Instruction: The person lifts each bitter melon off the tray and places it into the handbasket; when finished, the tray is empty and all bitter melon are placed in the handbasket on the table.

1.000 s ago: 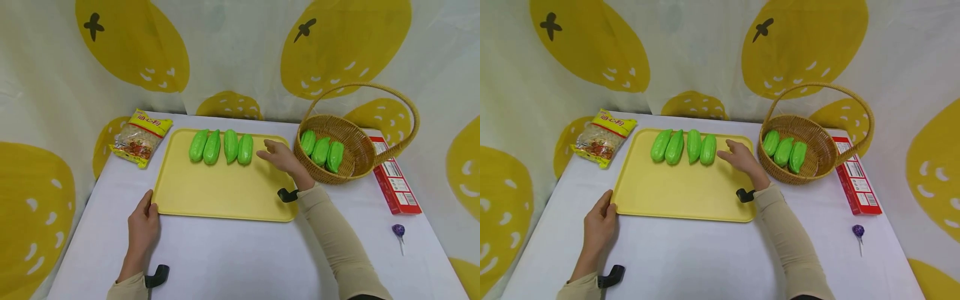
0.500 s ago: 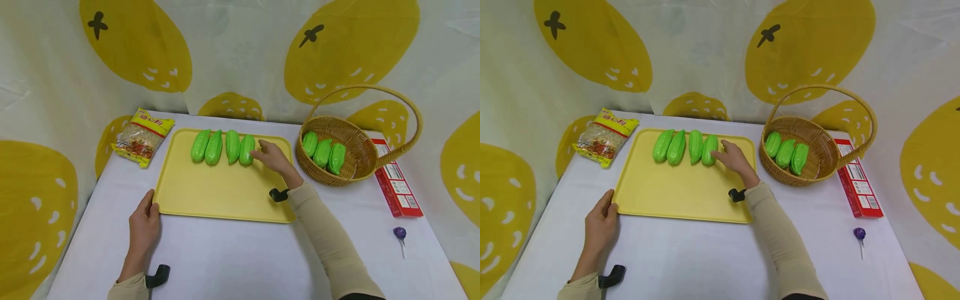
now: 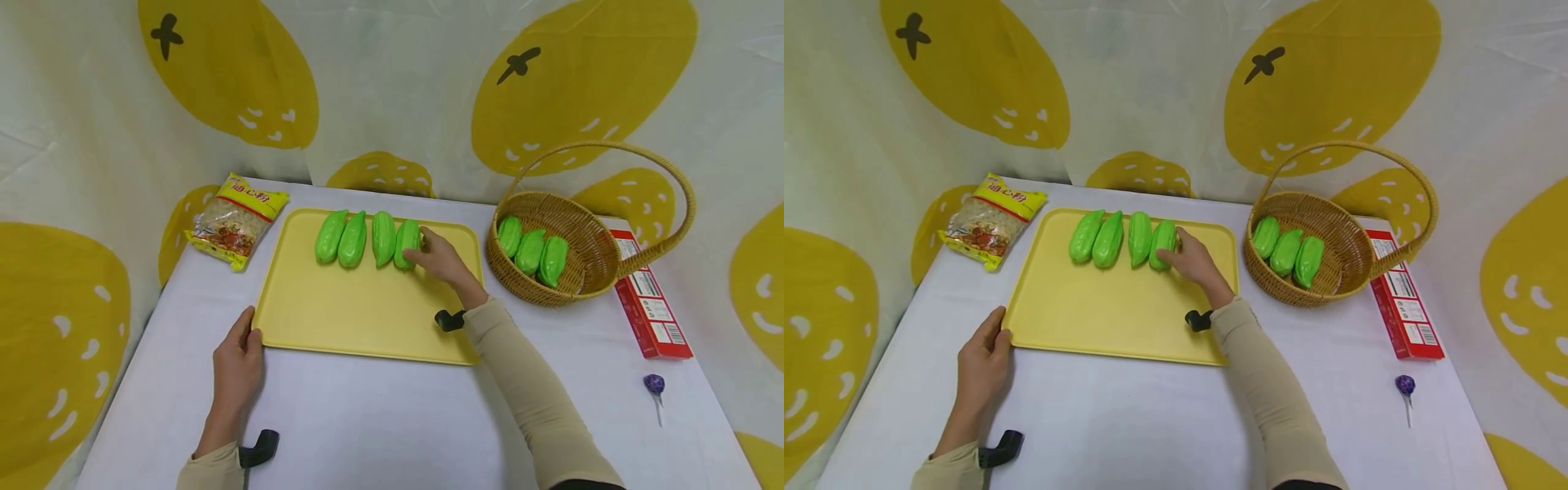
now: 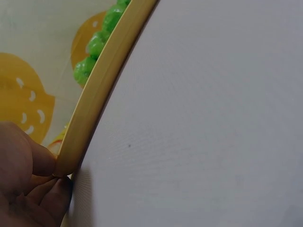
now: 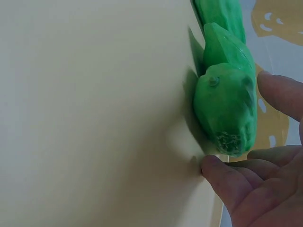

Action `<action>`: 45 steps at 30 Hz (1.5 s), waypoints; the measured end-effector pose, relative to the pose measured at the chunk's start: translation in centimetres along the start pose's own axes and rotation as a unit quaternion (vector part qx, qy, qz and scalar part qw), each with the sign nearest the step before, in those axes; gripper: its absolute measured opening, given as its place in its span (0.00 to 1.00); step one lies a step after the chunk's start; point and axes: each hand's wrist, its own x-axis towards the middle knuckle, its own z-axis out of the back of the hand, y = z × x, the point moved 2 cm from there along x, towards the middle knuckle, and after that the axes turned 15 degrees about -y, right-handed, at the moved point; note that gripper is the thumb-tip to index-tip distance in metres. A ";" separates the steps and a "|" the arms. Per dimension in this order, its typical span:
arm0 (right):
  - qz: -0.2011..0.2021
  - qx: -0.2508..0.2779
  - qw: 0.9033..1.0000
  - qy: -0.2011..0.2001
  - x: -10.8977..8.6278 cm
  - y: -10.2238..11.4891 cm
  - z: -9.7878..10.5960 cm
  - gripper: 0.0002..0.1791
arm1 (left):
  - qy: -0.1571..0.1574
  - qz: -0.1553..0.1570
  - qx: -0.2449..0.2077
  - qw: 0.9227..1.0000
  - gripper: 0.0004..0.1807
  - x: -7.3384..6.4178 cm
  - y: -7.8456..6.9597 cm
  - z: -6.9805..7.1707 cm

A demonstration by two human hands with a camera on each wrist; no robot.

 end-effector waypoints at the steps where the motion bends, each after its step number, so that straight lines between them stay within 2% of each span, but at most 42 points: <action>1: 0.002 -0.006 1.000 -0.004 0.0 0.0 -0.1 0.48 | 0.000 0.000 0.000 1.000 0.28 0.0 0.0 0.0; 8: 0.017 -0.033 0.999 -0.020 0.0 0.0 -1.0 0.50 | 0.000 -0.002 0.003 1.000 0.27 0.0 0.0 0.0; 13: 0.017 -0.041 0.999 -0.018 0.0 0.1 -1.4 0.49 | 0.005 0.000 0.001 1.000 0.28 -0.1 0.0 0.0; 18: 0.035 -0.052 0.998 -0.016 -0.1 0.4 -1.5 0.47 | 0.002 0.003 0.001 1.000 0.28 0.0 0.0 0.1; 27: 0.055 -0.041 0.997 -0.023 -0.2 0.6 -1.4 0.41 | 0.004 0.004 -0.001 1.000 0.28 0.1 0.1 0.0; 34: 0.042 -0.032 0.998 -0.022 -0.6 0.4 -0.7 0.47 | 0.004 0.006 0.002 1.000 0.28 0.1 0.1 0.0; 45: 0.044 -0.019 0.999 -0.015 -1.0 0.6 -0.1 0.46 | 0.009 0.010 0.008 1.000 0.28 0.0 0.0 0.0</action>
